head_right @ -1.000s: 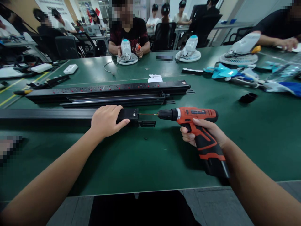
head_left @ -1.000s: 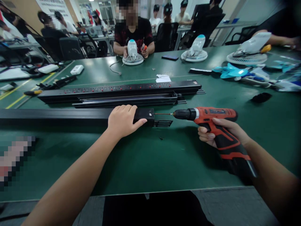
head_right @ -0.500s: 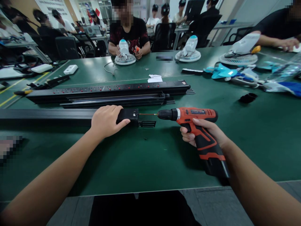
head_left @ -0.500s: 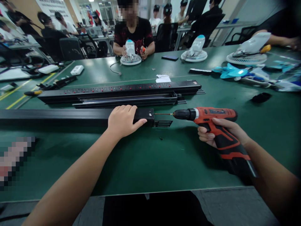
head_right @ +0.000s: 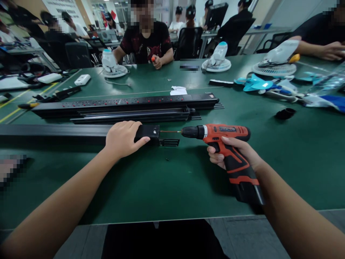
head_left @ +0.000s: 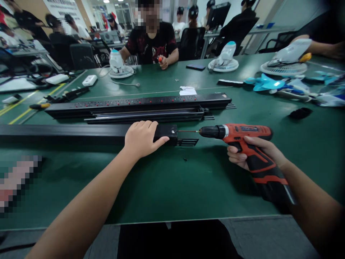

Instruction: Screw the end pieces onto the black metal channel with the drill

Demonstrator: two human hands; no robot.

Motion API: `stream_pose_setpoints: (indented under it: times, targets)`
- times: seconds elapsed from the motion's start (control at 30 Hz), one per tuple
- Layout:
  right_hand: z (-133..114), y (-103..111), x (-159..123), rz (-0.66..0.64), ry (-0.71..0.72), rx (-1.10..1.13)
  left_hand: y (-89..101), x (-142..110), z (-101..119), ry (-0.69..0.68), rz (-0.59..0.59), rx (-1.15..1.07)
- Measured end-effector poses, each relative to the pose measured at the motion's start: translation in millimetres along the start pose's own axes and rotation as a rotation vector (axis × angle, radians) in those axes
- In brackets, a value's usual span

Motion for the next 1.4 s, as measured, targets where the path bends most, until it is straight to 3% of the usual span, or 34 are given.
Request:
stream_pose_setpoints:
  times: [1.4]
  targets:
    - [1.1, 2.0, 1.2, -0.039, -0.008, 0.111, -1.1, 0.2, -0.3, -0.008, 0.002, 0.017]
Point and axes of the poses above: each hand's wrist, its own x-axis towards the middle knuckle, its own y-axis out of the back of the hand, z = x × y, the point moved 1 cm from there along x, towards the middle knuckle, and after that the axes turned 8 degrees about y, right-handed, at the moved point
